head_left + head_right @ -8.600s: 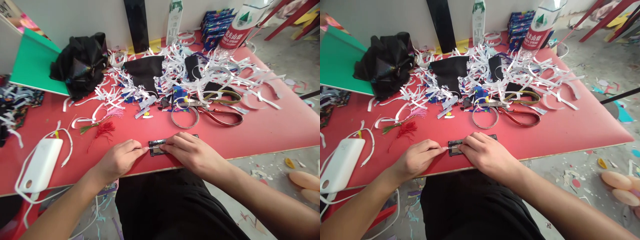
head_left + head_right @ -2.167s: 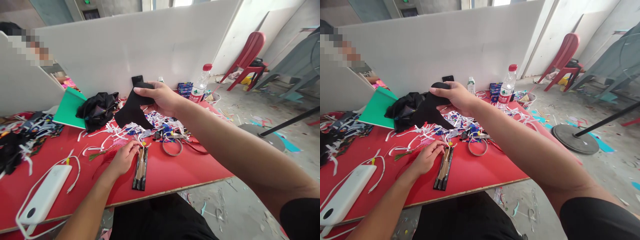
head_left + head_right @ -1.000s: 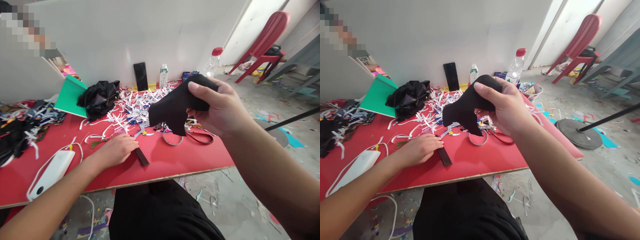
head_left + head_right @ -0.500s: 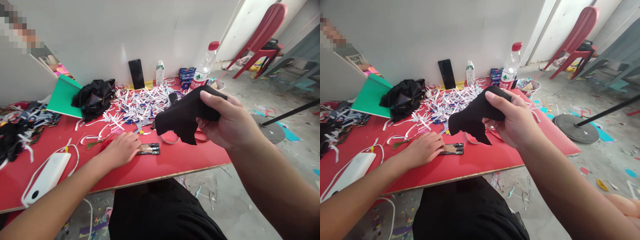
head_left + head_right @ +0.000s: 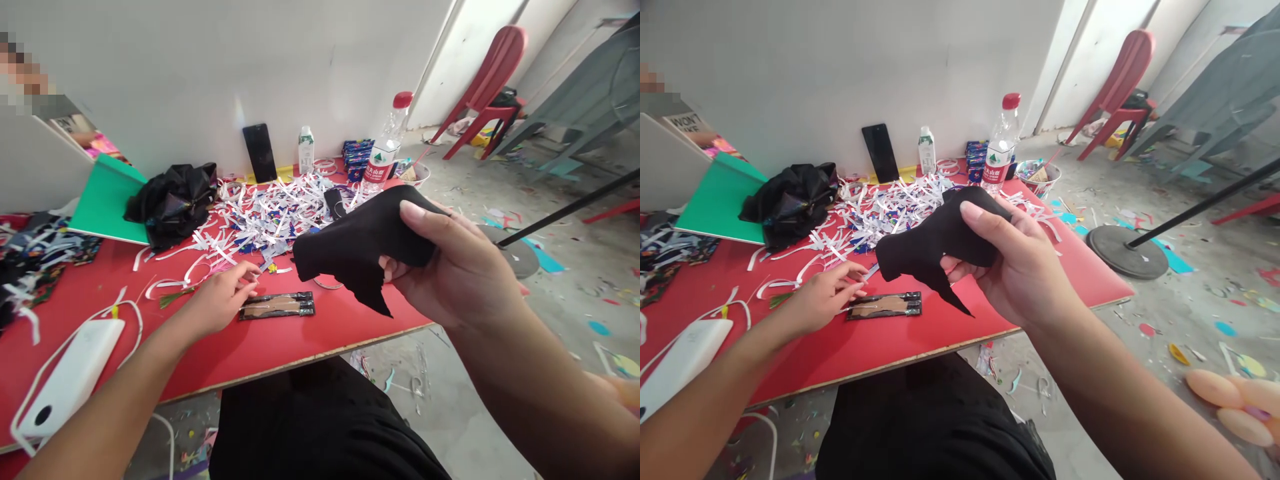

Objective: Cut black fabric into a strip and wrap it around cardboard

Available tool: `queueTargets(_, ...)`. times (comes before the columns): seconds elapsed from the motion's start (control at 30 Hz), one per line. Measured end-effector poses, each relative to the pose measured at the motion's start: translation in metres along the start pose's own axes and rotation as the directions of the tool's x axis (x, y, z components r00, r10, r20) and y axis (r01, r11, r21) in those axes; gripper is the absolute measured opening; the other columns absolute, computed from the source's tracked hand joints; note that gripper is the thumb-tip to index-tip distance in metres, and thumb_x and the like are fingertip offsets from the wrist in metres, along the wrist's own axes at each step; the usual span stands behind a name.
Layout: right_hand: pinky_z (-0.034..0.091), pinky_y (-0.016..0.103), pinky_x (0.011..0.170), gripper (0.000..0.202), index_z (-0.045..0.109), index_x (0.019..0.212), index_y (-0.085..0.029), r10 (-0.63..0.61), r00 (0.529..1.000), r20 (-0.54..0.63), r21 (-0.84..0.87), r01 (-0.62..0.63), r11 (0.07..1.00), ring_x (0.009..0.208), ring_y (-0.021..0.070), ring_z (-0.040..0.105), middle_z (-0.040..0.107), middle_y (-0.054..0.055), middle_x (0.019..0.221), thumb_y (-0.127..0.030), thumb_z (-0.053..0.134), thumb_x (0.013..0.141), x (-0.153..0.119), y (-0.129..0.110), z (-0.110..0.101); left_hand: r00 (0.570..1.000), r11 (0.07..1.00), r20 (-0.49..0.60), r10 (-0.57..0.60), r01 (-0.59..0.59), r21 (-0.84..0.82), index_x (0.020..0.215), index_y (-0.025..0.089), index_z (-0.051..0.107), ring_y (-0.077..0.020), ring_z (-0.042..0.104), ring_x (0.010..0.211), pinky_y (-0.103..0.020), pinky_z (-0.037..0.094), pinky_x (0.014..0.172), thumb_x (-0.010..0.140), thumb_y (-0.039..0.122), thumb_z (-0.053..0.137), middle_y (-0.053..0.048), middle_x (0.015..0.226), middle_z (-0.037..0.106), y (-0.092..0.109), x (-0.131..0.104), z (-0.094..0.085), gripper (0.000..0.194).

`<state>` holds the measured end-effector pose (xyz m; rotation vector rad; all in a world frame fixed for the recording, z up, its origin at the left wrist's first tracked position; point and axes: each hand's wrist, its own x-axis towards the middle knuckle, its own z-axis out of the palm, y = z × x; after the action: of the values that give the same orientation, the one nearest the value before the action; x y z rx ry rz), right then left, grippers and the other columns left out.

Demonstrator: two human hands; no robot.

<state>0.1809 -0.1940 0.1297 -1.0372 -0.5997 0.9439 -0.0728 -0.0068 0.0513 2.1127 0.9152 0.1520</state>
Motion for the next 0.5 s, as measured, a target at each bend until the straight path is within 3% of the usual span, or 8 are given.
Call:
queueTargets(0.1, 0.058, 0.017, 0.041, 0.02, 0.081, 0.076, -0.023, -0.031, 0.999, 0.008, 0.082, 0.03, 0.996, 0.045, 0.014, 0.069, 0.072, -0.001, 0.059, -0.037, 0.095, 0.075, -0.001, 0.001, 0.0, 0.993, 0.955, -0.055, -0.101, 0.081, -0.286, 0.107, 0.022, 0.064, -0.0279, 0.081, 0.087, -0.04, 0.067, 0.07, 0.089, 0.044, 0.071, -0.008, 0.103, 0.074, -0.002, 0.009, 0.004, 0.03)
queueTargets(0.17, 0.059, 0.016, 0.041, 0.024, 0.081, 0.076, -0.02, -0.036, 0.999, -0.007, 0.104, 0.037, 0.994, 0.045, 0.0137, 0.07, 0.073, -0.001, 0.058, -0.036, 0.098, 0.072, -0.001, 0.002, -0.001, 0.985, 0.927, -0.11, -0.135, 0.087, -0.365, 0.103, 0.02, 0.064, -0.028, 0.08, 0.083, -0.041, 0.068, 0.066, 0.084, 0.042, 0.074, -0.006, 0.092, 0.071, -0.006, 0.014, 0.006, 0.032)
queueTargets(0.3, 0.061, 0.016, 0.044, 0.024, 0.08, 0.078, -0.02, -0.058, 0.998, -0.024, 0.114, 0.061, 0.992, 0.045, 0.0133, 0.071, 0.074, -0.002, 0.059, -0.032, 0.1, 0.071, -0.002, 0.003, -0.003, 0.946, 0.939, -0.28, -0.161, 0.06, -0.338, 0.102, 0.019, 0.064, -0.0245, 0.074, 0.077, -0.04, 0.065, 0.064, 0.09, 0.041, 0.066, -0.005, 0.085, 0.069, -0.015, 0.011, 0.007, 0.026)
queueTargets(0.37, 0.061, 0.015, 0.044, 0.024, 0.08, 0.078, -0.02, -0.063, 0.998, -0.027, 0.118, 0.066, 0.991, 0.045, 0.0132, 0.071, 0.074, -0.002, 0.059, -0.031, 0.099, 0.071, -0.003, 0.004, -0.003, 0.887, 0.987, -0.462, -0.007, -0.068, -0.145, 0.104, 0.021, 0.065, -0.0227, 0.073, 0.082, -0.04, 0.065, 0.076, 0.094, 0.036, 0.066, -0.005, 0.091, 0.071, -0.014, 0.0, 0.01, 0.019)
queueTargets(0.4, 0.06, 0.015, 0.044, 0.024, 0.079, 0.078, -0.019, -0.06, 0.998, -0.027, 0.125, 0.063, 0.99, 0.045, 0.0133, 0.071, 0.074, -0.002, 0.059, -0.031, 0.099, 0.072, -0.004, 0.005, -0.001, 0.816, 0.98, -0.543, 0.198, -0.184, 0.081, 0.109, 0.022, 0.067, -0.0228, 0.074, 0.09, -0.041, 0.064, 0.084, 0.095, 0.032, 0.069, -0.006, 0.098, 0.073, -0.01, -0.007, 0.014, 0.017)
queueTargets(0.43, 0.06, 0.015, 0.043, 0.024, 0.078, 0.079, -0.019, -0.049, 0.999, -0.024, 0.136, 0.052, 0.989, 0.045, 0.0137, 0.071, 0.074, -0.002, 0.06, -0.031, 0.098, 0.073, -0.005, 0.007, 0.001, 0.699, 0.874, -0.532, 0.478, -0.32, 0.365, 0.116, 0.023, 0.067, -0.0242, 0.074, 0.098, -0.042, 0.062, 0.092, 0.093, 0.026, 0.075, -0.007, 0.106, 0.074, -0.004, -0.014, 0.019, 0.024)
queueTargets(0.47, 0.06, 0.015, 0.043, 0.024, 0.078, 0.08, -0.019, -0.031, 0.999, -0.018, 0.148, 0.033, 0.988, 0.045, 0.0141, 0.071, 0.074, -0.001, 0.06, -0.031, 0.097, 0.074, -0.007, 0.01, 0.004, 0.56, 0.689, -0.43, 0.709, -0.417, 0.593, 0.125, 0.026, 0.066, -0.0267, 0.074, 0.111, -0.044, 0.06, 0.1, 0.089, 0.021, 0.081, -0.009, 0.117, 0.075, 0.003, -0.02, 0.026, 0.039)
queueTargets(0.5, 0.06, 0.016, 0.043, 0.025, 0.077, 0.082, -0.019, -0.009, 1.0, -0.006, 0.163, 0.01, 0.987, 0.046, 0.0145, 0.072, 0.075, -0.001, 0.061, -0.032, 0.096, 0.075, -0.008, 0.013, 0.007, 0.453, 0.521, -0.324, 0.831, -0.427, 0.739, 0.134, 0.027, 0.063, -0.0306, 0.068, 0.128, -0.047, 0.057, 0.108, 0.086, 0.016, 0.085, -0.012, 0.132, 0.071, 0.013, -0.024, 0.034, 0.054)
